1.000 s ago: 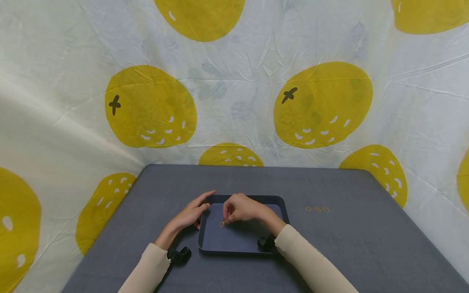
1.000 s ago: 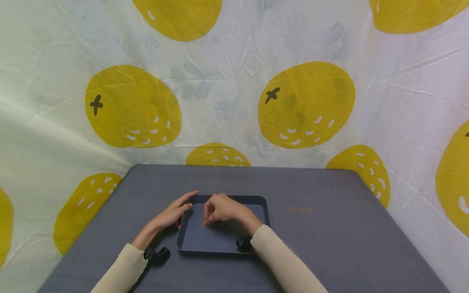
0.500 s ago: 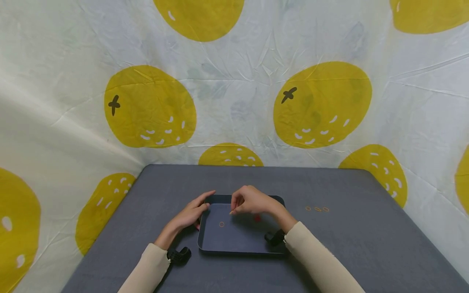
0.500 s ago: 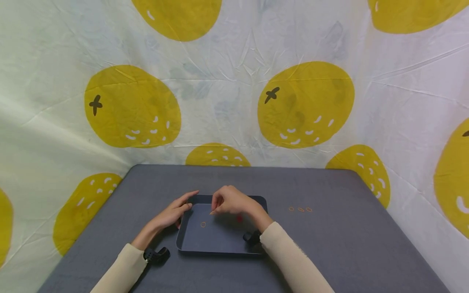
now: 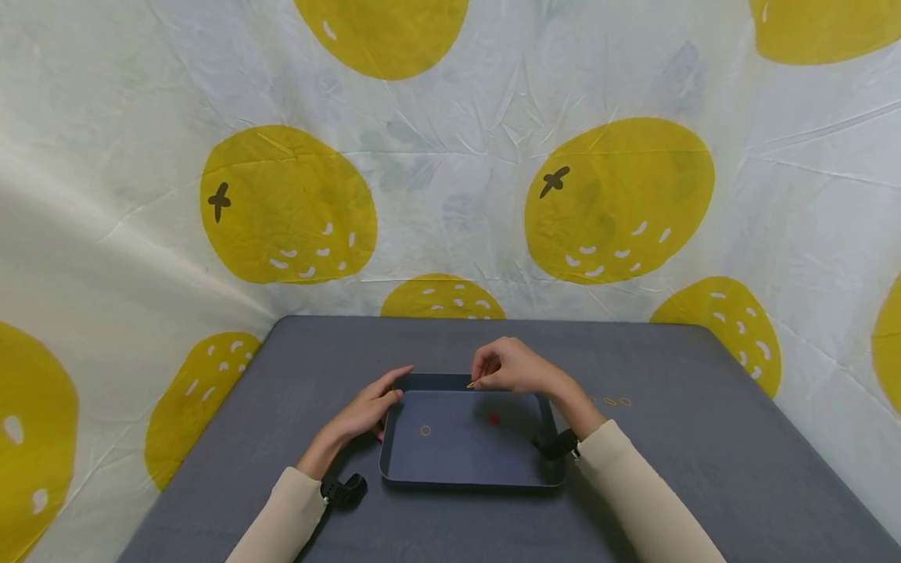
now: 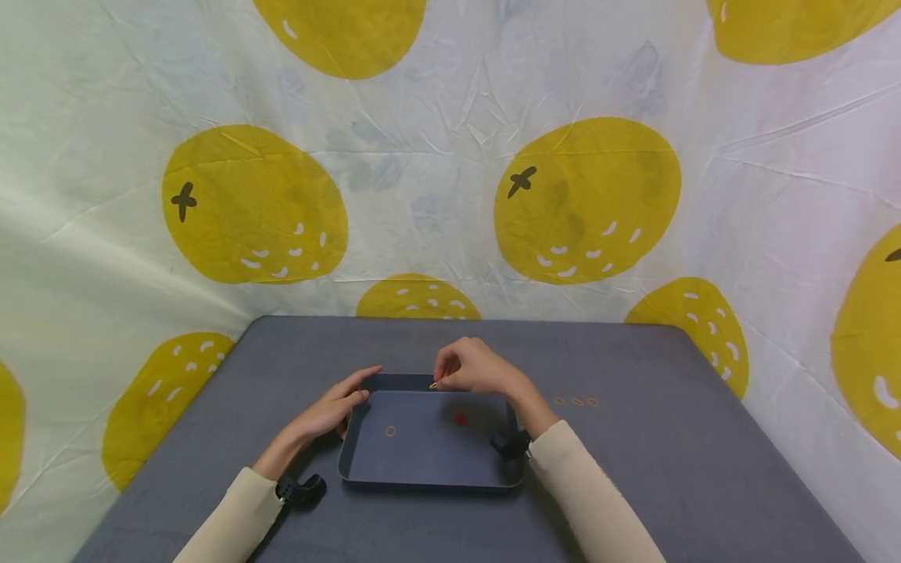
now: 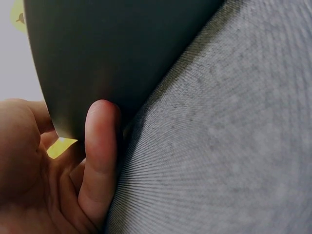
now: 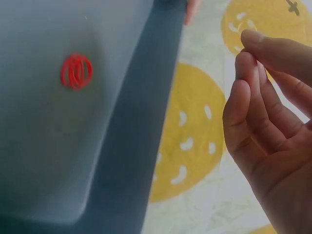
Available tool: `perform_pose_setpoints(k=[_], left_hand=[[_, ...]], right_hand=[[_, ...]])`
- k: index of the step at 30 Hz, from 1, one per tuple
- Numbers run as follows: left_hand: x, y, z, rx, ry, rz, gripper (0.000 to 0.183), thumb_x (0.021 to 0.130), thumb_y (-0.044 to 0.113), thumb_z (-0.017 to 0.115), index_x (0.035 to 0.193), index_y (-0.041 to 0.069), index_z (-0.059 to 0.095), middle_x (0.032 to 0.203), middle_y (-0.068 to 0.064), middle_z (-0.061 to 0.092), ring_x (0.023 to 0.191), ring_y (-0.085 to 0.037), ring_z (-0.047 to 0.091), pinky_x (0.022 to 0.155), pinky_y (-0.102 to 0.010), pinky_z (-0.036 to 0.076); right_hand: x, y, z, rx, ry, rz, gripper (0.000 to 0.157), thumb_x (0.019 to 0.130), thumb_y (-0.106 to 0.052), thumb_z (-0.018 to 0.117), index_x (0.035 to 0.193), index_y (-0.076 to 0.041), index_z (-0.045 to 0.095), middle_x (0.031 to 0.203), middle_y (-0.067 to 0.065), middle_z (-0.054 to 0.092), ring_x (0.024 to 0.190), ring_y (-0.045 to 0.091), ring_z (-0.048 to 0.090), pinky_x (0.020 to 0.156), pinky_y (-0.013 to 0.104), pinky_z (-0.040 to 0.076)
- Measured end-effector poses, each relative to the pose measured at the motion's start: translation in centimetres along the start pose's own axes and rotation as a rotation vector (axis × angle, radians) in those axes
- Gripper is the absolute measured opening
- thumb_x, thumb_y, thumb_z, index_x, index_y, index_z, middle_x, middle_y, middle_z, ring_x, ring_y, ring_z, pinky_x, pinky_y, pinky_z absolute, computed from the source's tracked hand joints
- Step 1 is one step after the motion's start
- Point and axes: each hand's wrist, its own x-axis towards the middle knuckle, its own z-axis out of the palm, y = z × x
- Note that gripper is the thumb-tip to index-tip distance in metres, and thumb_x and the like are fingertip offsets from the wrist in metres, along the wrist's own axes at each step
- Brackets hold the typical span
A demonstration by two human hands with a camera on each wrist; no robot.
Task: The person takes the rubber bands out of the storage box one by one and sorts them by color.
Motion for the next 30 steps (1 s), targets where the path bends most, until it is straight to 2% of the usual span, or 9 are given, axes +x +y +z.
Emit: perform_pose_setpoints(k=[4, 11, 16, 22, 26, 30], left_hand=[[0.0, 0.0, 0.0, 0.001, 0.003, -0.002, 0.052, 0.114, 0.024, 0.04, 0.164, 0.028, 0.029, 0.109, -0.02, 0.064, 0.046, -0.018, 0.058, 0.047, -0.04, 0.057], [0.0, 0.0, 0.1, 0.004, 0.009, -0.007, 0.052, 0.113, 0.025, 0.041, 0.164, 0.029, 0.031, 0.122, -0.021, 0.063, 0.046, -0.018, 0.058, 0.047, -0.04, 0.057], [0.0, 0.0, 0.1, 0.005, 0.013, -0.005, 0.052, 0.113, 0.023, 0.041, 0.164, 0.029, 0.031, 0.123, -0.022, 0.062, 0.046, -0.018, 0.057, 0.046, -0.04, 0.057], [0.0, 0.0, 0.1, 0.001, 0.005, -0.004, 0.052, 0.113, 0.024, 0.042, 0.164, 0.029, 0.03, 0.114, -0.021, 0.064, 0.045, -0.018, 0.057, 0.046, -0.04, 0.057], [0.0, 0.0, 0.1, 0.002, 0.003, -0.001, 0.052, 0.113, 0.025, 0.041, 0.164, 0.029, 0.03, 0.109, -0.021, 0.065, 0.045, -0.018, 0.057, 0.046, -0.039, 0.056], [0.1, -0.1, 0.1, 0.003, 0.008, 0.001, 0.052, 0.113, 0.023, 0.041, 0.164, 0.029, 0.03, 0.119, -0.022, 0.063, 0.045, -0.018, 0.057, 0.046, -0.039, 0.056]], right_hand=[[-1.0, 0.2, -1.0, 0.02, 0.027, 0.005, 0.005, 0.094, -0.011, 0.076, 0.089, -0.013, 0.077, 0.089, 0.006, 0.078, 0.079, 0.026, 0.074, 0.069, 0.028, 0.058], [-2.6, 0.6, -2.4, 0.037, 0.074, 0.031, 0.004, 0.094, -0.013, 0.077, 0.09, -0.011, 0.076, 0.091, 0.007, 0.078, 0.076, 0.013, 0.072, 0.072, 0.029, 0.059], [-3.3, 1.1, -3.3, 0.03, 0.108, 0.054, 0.006, 0.093, -0.016, 0.078, 0.09, -0.011, 0.076, 0.091, 0.006, 0.079, 0.078, 0.013, 0.072, 0.072, 0.03, 0.058], [-4.5, 1.9, -4.5, 0.042, 0.141, 0.081, 0.005, 0.094, -0.01, 0.076, 0.094, -0.005, 0.075, 0.094, 0.009, 0.079, 0.083, 0.023, 0.075, 0.071, 0.035, 0.059], [-5.4, 2.4, -5.2, 0.028, 0.166, 0.109, 0.004, 0.093, -0.011, 0.077, 0.094, -0.008, 0.075, 0.094, 0.003, 0.079, 0.084, 0.017, 0.075, 0.07, 0.035, 0.058], [-6.7, 3.2, -5.9, 0.018, 0.191, 0.125, 0.005, 0.093, -0.013, 0.078, 0.093, -0.009, 0.075, 0.093, 0.003, 0.079, 0.082, 0.012, 0.073, 0.066, 0.03, 0.055]])
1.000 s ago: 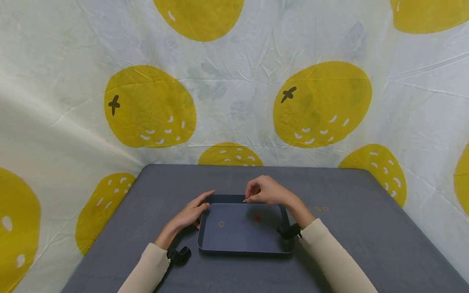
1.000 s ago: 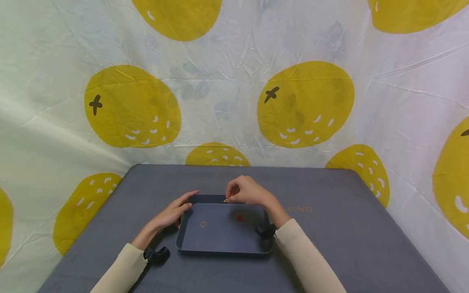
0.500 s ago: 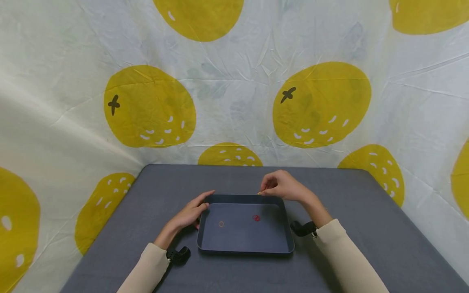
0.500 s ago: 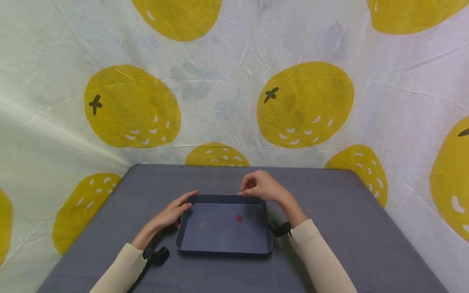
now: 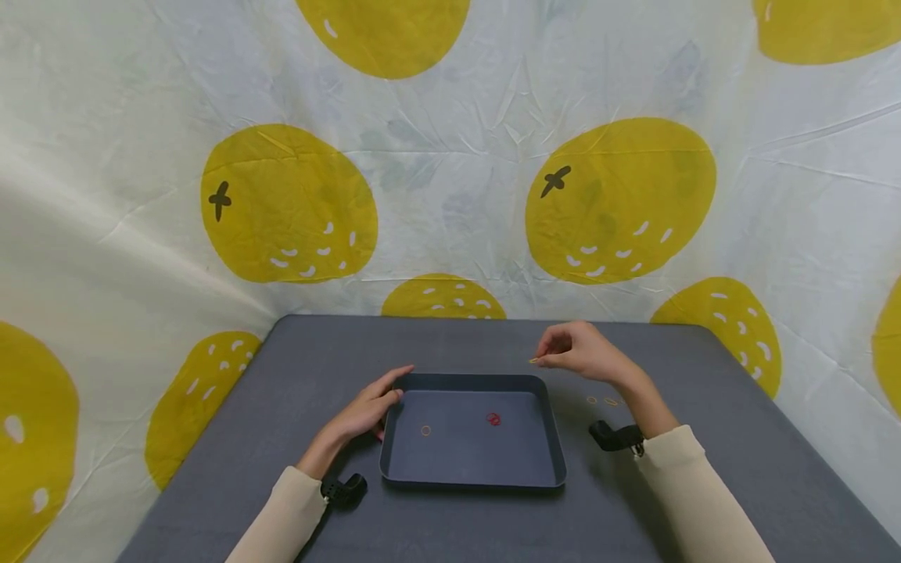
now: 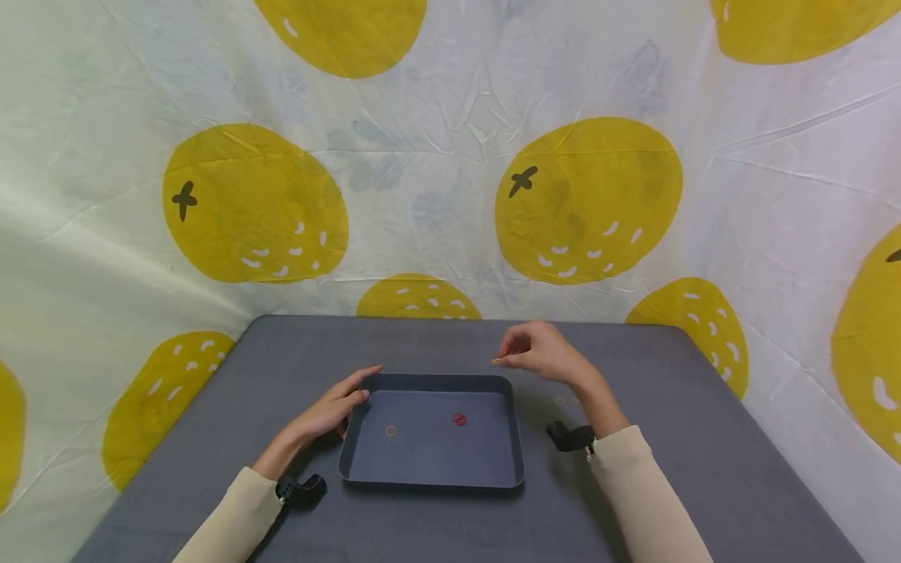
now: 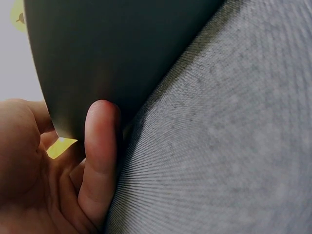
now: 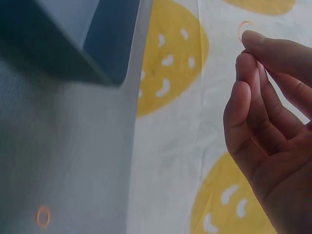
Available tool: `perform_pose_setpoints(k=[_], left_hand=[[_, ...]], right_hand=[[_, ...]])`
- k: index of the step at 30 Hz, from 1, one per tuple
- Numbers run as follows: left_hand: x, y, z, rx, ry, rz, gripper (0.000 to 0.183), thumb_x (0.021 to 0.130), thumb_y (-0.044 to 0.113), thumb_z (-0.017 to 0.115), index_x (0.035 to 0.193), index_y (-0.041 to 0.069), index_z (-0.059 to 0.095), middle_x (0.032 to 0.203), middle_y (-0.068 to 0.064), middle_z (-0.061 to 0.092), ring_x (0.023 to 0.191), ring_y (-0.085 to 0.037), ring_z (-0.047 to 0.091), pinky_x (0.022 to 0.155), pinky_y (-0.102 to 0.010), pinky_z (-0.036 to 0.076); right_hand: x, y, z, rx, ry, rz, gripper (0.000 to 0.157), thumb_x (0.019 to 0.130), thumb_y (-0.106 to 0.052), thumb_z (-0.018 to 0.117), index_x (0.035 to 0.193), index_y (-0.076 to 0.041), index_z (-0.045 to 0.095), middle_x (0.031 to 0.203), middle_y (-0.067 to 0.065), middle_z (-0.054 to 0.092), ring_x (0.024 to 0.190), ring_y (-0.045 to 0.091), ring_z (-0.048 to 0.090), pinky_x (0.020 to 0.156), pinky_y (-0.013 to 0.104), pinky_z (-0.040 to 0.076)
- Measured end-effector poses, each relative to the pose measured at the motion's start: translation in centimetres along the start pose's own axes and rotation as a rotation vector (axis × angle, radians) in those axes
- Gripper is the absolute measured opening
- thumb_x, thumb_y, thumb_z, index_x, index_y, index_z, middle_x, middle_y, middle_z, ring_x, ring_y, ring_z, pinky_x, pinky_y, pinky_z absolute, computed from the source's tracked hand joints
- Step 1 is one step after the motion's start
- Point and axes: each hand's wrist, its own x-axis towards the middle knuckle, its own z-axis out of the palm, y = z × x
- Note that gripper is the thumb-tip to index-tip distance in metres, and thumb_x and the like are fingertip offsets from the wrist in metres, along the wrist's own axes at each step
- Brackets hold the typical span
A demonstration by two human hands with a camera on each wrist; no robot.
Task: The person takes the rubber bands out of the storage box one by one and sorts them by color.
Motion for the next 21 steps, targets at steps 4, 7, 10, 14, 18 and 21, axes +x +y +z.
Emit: perform_pose_setpoints(k=[4, 7, 10, 14, 18, 21], left_hand=[[0.1, 0.0, 0.0, 0.0, 0.002, -0.002, 0.052, 0.113, 0.023, 0.042, 0.164, 0.029, 0.031, 0.137, -0.024, 0.056, 0.045, -0.018, 0.056, 0.045, -0.04, 0.056], [0.0, 0.0, 0.0, -0.003, -0.001, -0.002, 0.053, 0.113, 0.023, 0.042, 0.164, 0.029, 0.03, 0.145, -0.024, 0.053, 0.045, -0.019, 0.056, 0.045, -0.04, 0.056], [0.0, 0.0, 0.0, 0.0, -0.003, -0.001, 0.053, 0.113, 0.023, 0.041, 0.164, 0.028, 0.03, 0.143, -0.024, 0.055, 0.045, -0.018, 0.056, 0.045, -0.04, 0.056], [0.0, 0.0, -0.1, 0.0, -0.001, 0.002, 0.052, 0.113, 0.023, 0.041, 0.165, 0.028, 0.03, 0.136, -0.023, 0.058, 0.044, -0.018, 0.054, 0.045, -0.04, 0.056], [-0.1, 0.1, 0.0, -0.004, -0.001, 0.001, 0.053, 0.114, 0.022, 0.04, 0.165, 0.027, 0.029, 0.134, -0.023, 0.06, 0.043, -0.018, 0.053, 0.045, -0.04, 0.056], [-0.1, 0.2, 0.0, -0.002, -0.003, -0.001, 0.053, 0.114, 0.022, 0.04, 0.165, 0.028, 0.029, 0.136, -0.024, 0.059, 0.043, -0.018, 0.053, 0.046, -0.041, 0.057]], right_hand=[[-1.1, 1.2, -1.0, -0.011, 0.025, 0.022, 0.007, 0.093, -0.013, 0.077, 0.094, -0.007, 0.075, 0.093, 0.006, 0.078, 0.077, 0.013, 0.071, 0.065, 0.028, 0.053], [-2.1, 2.1, -1.7, -0.011, 0.042, 0.043, 0.006, 0.094, -0.011, 0.077, 0.095, -0.005, 0.075, 0.094, 0.007, 0.078, 0.079, 0.011, 0.072, 0.068, 0.028, 0.056], [-3.1, 2.9, -2.4, -0.019, 0.062, 0.067, 0.005, 0.094, -0.01, 0.075, 0.095, -0.005, 0.075, 0.095, 0.007, 0.078, 0.08, 0.009, 0.072, 0.069, 0.028, 0.057], [-4.6, 4.0, -3.1, -0.023, 0.093, 0.077, 0.006, 0.095, -0.009, 0.074, 0.095, -0.003, 0.075, 0.093, 0.007, 0.077, 0.08, 0.007, 0.071, 0.07, 0.026, 0.057], [-6.0, 5.1, -3.6, -0.01, 0.126, 0.098, 0.009, 0.096, -0.011, 0.073, 0.096, -0.002, 0.074, 0.093, 0.008, 0.076, 0.08, 0.006, 0.07, 0.071, 0.026, 0.058], [-7.1, 6.1, -3.8, -0.01, 0.151, 0.125, 0.01, 0.097, -0.011, 0.073, 0.097, -0.002, 0.074, 0.097, 0.011, 0.077, 0.081, 0.004, 0.069, 0.071, 0.026, 0.057]])
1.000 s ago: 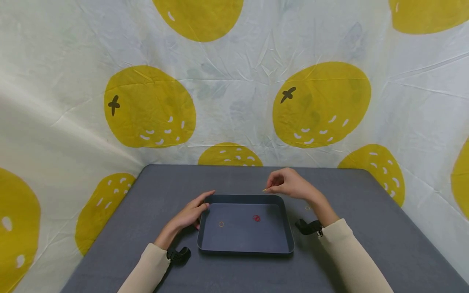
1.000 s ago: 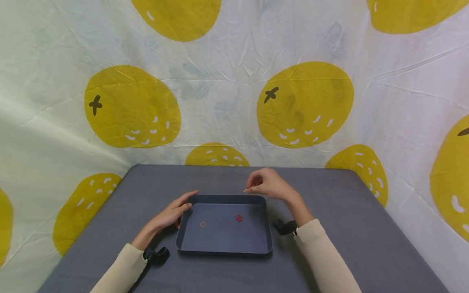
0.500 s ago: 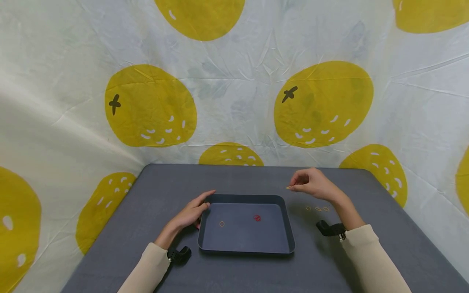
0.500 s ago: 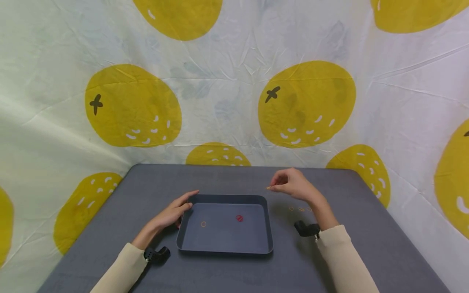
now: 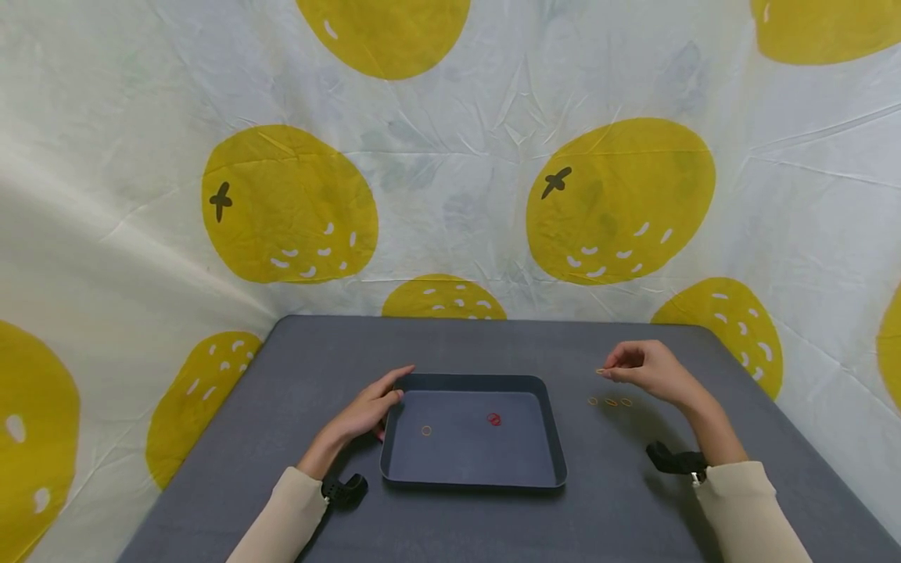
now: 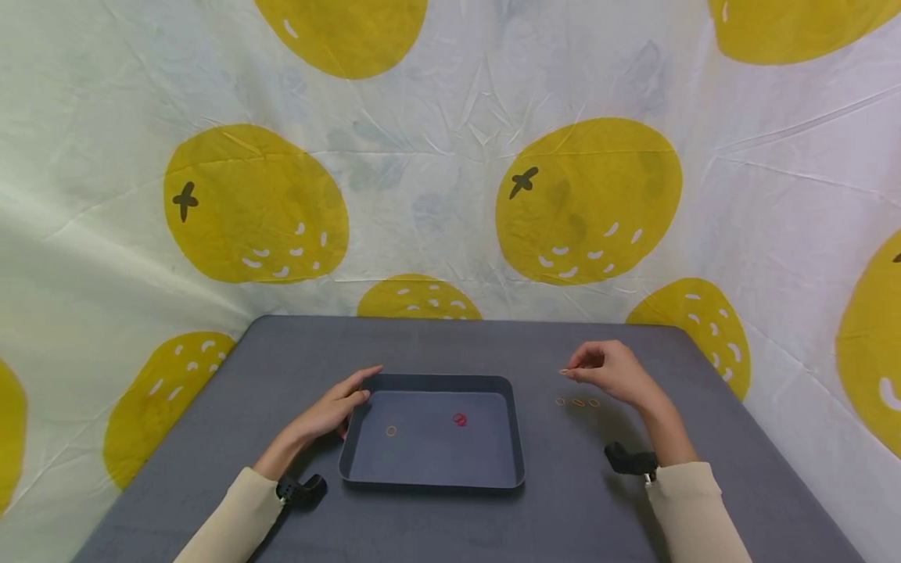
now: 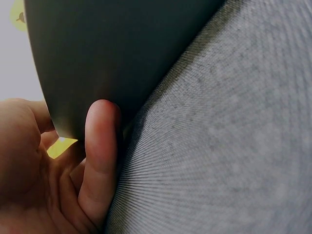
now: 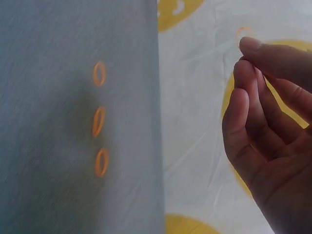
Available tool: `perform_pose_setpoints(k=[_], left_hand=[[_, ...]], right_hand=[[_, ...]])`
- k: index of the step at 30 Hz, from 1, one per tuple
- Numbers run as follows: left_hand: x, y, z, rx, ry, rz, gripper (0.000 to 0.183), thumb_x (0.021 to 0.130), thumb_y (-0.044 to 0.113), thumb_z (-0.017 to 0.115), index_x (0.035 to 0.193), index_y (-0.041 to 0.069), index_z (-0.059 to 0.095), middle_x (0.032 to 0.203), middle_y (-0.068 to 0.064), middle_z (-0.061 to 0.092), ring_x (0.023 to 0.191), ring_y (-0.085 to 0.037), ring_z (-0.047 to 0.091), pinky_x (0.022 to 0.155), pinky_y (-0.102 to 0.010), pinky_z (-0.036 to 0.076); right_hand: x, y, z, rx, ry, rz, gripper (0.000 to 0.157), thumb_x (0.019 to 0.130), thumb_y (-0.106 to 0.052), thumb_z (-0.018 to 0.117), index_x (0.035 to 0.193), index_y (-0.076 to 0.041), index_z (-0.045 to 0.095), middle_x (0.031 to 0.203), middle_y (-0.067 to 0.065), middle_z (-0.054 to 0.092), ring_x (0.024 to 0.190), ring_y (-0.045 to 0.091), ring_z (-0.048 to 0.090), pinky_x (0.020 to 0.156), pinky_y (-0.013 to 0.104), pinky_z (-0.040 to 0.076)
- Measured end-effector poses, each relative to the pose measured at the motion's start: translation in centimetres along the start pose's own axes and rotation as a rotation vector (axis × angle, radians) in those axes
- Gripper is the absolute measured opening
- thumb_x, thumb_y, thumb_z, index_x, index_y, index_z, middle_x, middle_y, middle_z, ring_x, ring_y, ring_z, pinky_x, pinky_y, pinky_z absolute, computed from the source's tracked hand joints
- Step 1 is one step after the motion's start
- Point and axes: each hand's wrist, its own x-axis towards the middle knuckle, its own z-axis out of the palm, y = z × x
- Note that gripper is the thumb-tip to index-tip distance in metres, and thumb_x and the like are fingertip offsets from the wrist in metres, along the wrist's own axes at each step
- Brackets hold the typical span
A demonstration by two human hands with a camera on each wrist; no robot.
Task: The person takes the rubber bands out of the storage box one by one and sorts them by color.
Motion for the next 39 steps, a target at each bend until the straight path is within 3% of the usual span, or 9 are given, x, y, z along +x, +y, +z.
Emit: perform_pose_setpoints(k=[10, 13, 15, 17, 23, 30, 39], left_hand=[[0.0, 0.0, 0.1, -0.004, 0.015, -0.002, 0.053, 0.113, 0.022, 0.041, 0.164, 0.028, 0.03, 0.134, -0.022, 0.059, 0.043, -0.018, 0.053, 0.045, -0.041, 0.057], [0.1, -0.1, 0.2, 0.003, 0.019, -0.011, 0.053, 0.113, 0.022, 0.042, 0.164, 0.028, 0.031, 0.102, -0.018, 0.064, 0.042, -0.017, 0.051, 0.046, -0.041, 0.057], [0.1, -0.1, 0.2, 0.008, 0.021, -0.017, 0.053, 0.113, 0.023, 0.042, 0.164, 0.029, 0.03, 0.08, -0.013, 0.057, 0.042, -0.017, 0.051, 0.046, -0.042, 0.057], [0.1, -0.1, 0.2, 0.012, 0.022, -0.02, 0.053, 0.113, 0.024, 0.042, 0.164, 0.029, 0.031, 0.069, -0.009, 0.05, 0.041, -0.017, 0.05, 0.046, -0.042, 0.057], [0.1, -0.2, 0.1, 0.009, 0.022, -0.013, 0.052, 0.113, 0.023, 0.042, 0.164, 0.03, 0.031, 0.079, -0.012, 0.053, 0.043, -0.017, 0.05, 0.046, -0.041, 0.056], [0.1, -0.4, 0.2, 0.007, 0.018, -0.016, 0.052, 0.113, 0.024, 0.043, 0.164, 0.03, 0.031, 0.098, -0.019, 0.06, 0.043, -0.017, 0.052, 0.046, -0.041, 0.057], [0.2, -0.3, 0.1, 0.007, 0.023, -0.015, 0.052, 0.113, 0.025, 0.044, 0.163, 0.031, 0.032, 0.089, -0.017, 0.059, 0.043, -0.018, 0.053, 0.046, -0.041, 0.056]], right_hand=[[-1.9, 3.0, -0.3, -0.053, 0.064, 0.077, 0.016, 0.097, -0.017, 0.074, 0.1, -0.002, 0.075, 0.098, 0.015, 0.077, 0.078, 0.014, 0.068, 0.069, 0.028, 0.057], [-2.1, 3.4, -0.2, -0.068, 0.073, 0.107, 0.02, 0.098, -0.02, 0.073, 0.102, -0.001, 0.075, 0.095, 0.016, 0.076, 0.075, 0.018, 0.066, 0.066, 0.029, 0.055], [-2.2, 3.6, -0.1, -0.074, 0.079, 0.129, 0.021, 0.098, -0.021, 0.073, 0.102, 0.0, 0.075, 0.091, 0.015, 0.075, 0.071, 0.018, 0.064, 0.063, 0.029, 0.052], [-2.3, 3.7, -0.2, -0.094, 0.084, 0.134, 0.021, 0.097, -0.02, 0.074, 0.102, 0.001, 0.076, 0.086, 0.013, 0.074, 0.069, 0.018, 0.061, 0.061, 0.028, 0.05], [-2.7, 4.7, -0.3, -0.129, 0.103, 0.164, 0.022, 0.096, -0.017, 0.075, 0.101, 0.004, 0.076, 0.078, 0.011, 0.07, 0.066, 0.018, 0.058, 0.059, 0.026, 0.047], [-3.1, 6.3, -0.4, -0.171, 0.089, 0.245, 0.024, 0.096, -0.018, 0.074, 0.103, 0.005, 0.077, 0.086, 0.009, 0.075, 0.067, 0.013, 0.063, 0.06, 0.025, 0.054], [-3.0, 7.5, -0.3, -0.204, 0.073, 0.313, 0.026, 0.096, -0.02, 0.074, 0.099, 0.005, 0.077, 0.088, 0.009, 0.076, 0.07, 0.016, 0.066, 0.059, 0.026, 0.055]])
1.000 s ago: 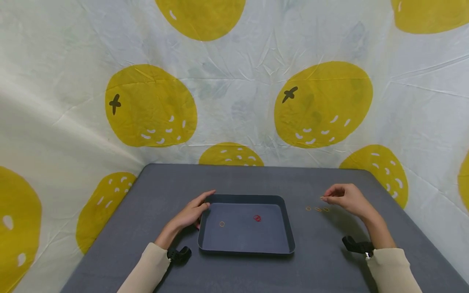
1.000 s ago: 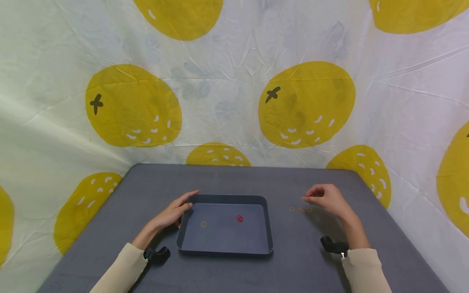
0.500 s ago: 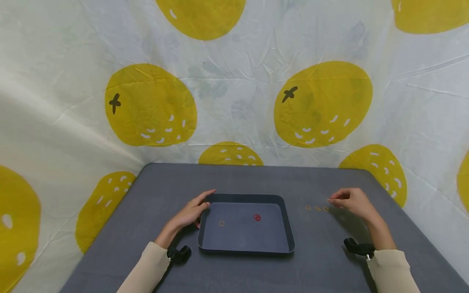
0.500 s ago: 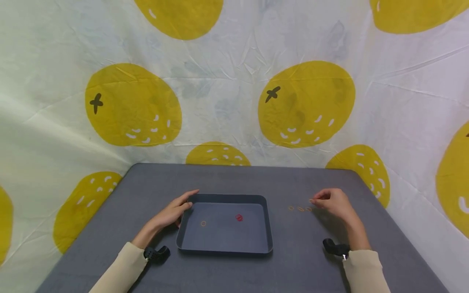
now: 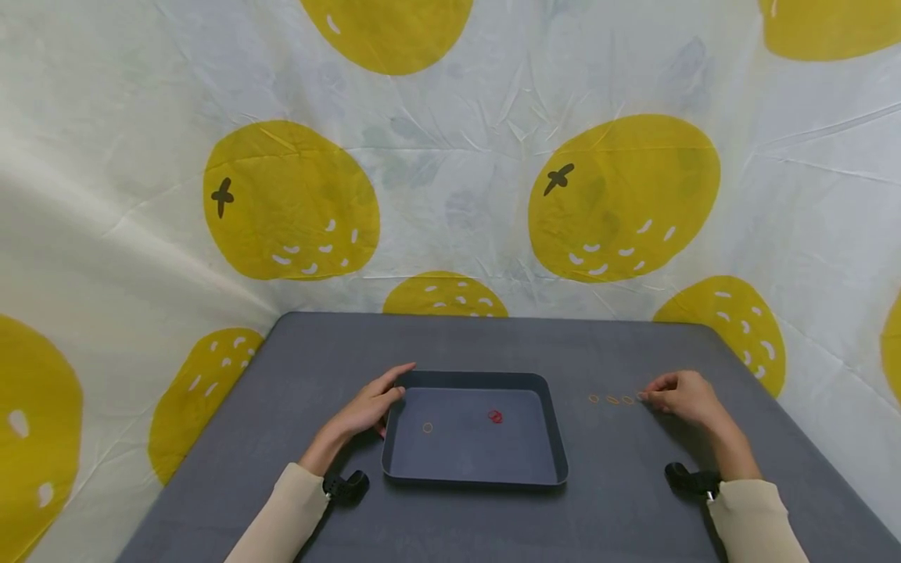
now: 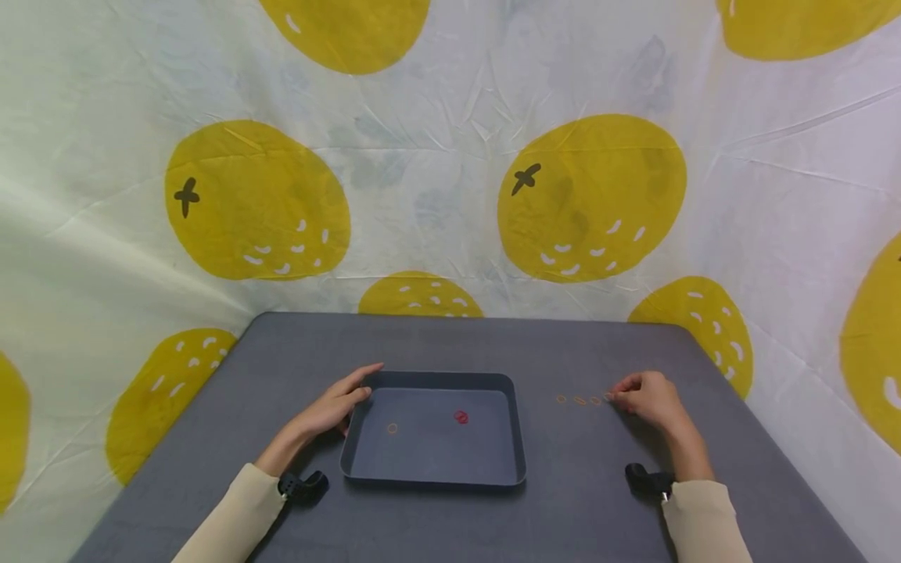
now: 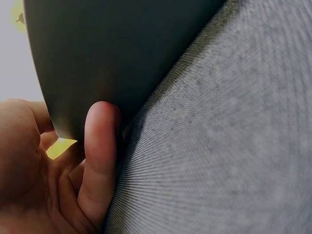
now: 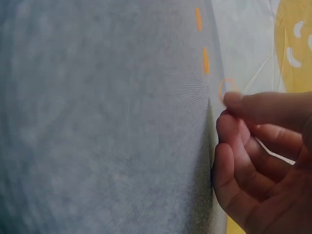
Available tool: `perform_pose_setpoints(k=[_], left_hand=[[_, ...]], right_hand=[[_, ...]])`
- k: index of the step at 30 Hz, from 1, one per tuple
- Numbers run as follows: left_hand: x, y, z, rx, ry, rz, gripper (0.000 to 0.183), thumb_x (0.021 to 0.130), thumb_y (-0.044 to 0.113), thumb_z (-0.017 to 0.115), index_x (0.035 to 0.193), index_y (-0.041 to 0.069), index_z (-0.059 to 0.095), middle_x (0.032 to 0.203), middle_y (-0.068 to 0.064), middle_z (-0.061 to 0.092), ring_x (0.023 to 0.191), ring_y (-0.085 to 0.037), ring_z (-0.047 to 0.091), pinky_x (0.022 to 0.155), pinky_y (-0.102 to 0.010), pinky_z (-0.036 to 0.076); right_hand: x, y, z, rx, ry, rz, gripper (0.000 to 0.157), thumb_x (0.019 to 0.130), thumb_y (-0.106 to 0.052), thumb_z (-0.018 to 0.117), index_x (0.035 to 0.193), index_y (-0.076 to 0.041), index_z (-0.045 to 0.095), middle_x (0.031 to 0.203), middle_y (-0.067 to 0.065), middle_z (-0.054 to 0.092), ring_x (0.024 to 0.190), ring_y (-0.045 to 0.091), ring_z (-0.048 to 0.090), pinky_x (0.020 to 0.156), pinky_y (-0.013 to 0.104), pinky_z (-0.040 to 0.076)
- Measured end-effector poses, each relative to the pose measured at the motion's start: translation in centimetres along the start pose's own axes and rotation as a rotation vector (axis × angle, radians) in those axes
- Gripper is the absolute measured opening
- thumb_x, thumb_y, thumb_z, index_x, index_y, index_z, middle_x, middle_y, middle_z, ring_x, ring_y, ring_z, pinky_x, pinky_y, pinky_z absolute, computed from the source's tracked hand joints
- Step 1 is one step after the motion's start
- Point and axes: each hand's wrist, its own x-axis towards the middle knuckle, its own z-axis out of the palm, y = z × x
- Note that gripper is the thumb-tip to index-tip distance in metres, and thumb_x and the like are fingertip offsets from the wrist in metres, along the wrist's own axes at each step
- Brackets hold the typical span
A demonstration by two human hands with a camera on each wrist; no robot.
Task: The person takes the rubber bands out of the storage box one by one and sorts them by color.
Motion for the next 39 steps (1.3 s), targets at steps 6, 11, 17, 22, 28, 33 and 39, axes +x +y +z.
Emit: perform_pose_setpoints(k=[6, 11, 17, 22, 28, 33, 39], left_hand=[[0.02, 0.14, 0.02, 0.002, -0.008, 0.007, 0.052, 0.113, 0.025, 0.043, 0.164, 0.031, 0.031, 0.087, -0.016, 0.057, 0.043, -0.018, 0.051, 0.046, -0.041, 0.056], [-0.05, 0.15, -0.08, 0.003, -0.013, 0.008, 0.052, 0.113, 0.025, 0.043, 0.164, 0.031, 0.031, 0.092, -0.018, 0.057, 0.043, -0.018, 0.051, 0.046, -0.041, 0.056], [-0.02, 0.15, -0.09, 0.005, -0.011, 0.006, 0.052, 0.113, 0.026, 0.043, 0.164, 0.032, 0.031, 0.095, -0.018, 0.056, 0.045, -0.017, 0.051, 0.046, -0.041, 0.057], [-0.04, 0.12, -0.03, 0.006, -0.013, 0.01, 0.052, 0.113, 0.025, 0.043, 0.164, 0.031, 0.031, 0.105, -0.02, 0.058, 0.045, -0.017, 0.051, 0.046, -0.041, 0.057], [-0.13, 0.1, 0.03, 0.002, -0.012, 0.001, 0.053, 0.113, 0.025, 0.043, 0.164, 0.031, 0.031, 0.087, -0.015, 0.055, 0.043, -0.018, 0.051, 0.046, -0.041, 0.057], [-0.16, 0.17, 0.06, 0.002, -0.012, 0.003, 0.053, 0.113, 0.024, 0.043, 0.164, 0.029, 0.03, 0.083, -0.013, 0.055, 0.042, -0.018, 0.051, 0.046, -0.041, 0.057], [-0.2, 0.27, 0.03, 0.005, -0.013, -0.003, 0.053, 0.113, 0.023, 0.042, 0.165, 0.028, 0.03, 0.072, -0.008, 0.051, 0.042, -0.018, 0.05, 0.047, -0.041, 0.057]], right_hand=[[0.05, 0.33, 0.09, 0.015, -0.013, 0.026, 0.027, 0.097, -0.02, 0.074, 0.1, 0.007, 0.077, 0.09, 0.011, 0.076, 0.071, 0.015, 0.067, 0.061, 0.026, 0.057], [0.17, 0.37, 0.13, 0.013, -0.023, 0.037, 0.025, 0.096, -0.018, 0.074, 0.098, 0.007, 0.077, 0.088, 0.01, 0.076, 0.071, 0.014, 0.067, 0.061, 0.026, 0.057], [0.17, 0.16, 0.11, 0.014, -0.021, 0.052, 0.023, 0.094, -0.014, 0.072, 0.098, 0.008, 0.076, 0.081, 0.005, 0.075, 0.07, 0.014, 0.067, 0.061, 0.028, 0.056], [0.1, 0.01, 0.18, 0.015, -0.02, 0.066, 0.024, 0.095, -0.014, 0.072, 0.098, 0.009, 0.076, 0.079, 0.005, 0.075, 0.071, 0.014, 0.065, 0.061, 0.029, 0.055], [0.08, 0.02, 0.25, 0.037, -0.018, 0.074, 0.026, 0.096, -0.013, 0.071, 0.102, 0.011, 0.076, 0.08, 0.007, 0.076, 0.069, 0.012, 0.067, 0.061, 0.027, 0.056], [0.0, 0.03, 0.31, 0.05, -0.02, 0.084, 0.026, 0.096, -0.013, 0.07, 0.103, 0.011, 0.076, 0.081, 0.007, 0.076, 0.07, 0.012, 0.067, 0.062, 0.026, 0.057], [-0.06, 0.1, 0.17, 0.062, -0.019, 0.084, 0.026, 0.096, -0.013, 0.069, 0.103, 0.012, 0.076, 0.083, 0.008, 0.077, 0.071, 0.012, 0.068, 0.063, 0.027, 0.057]])
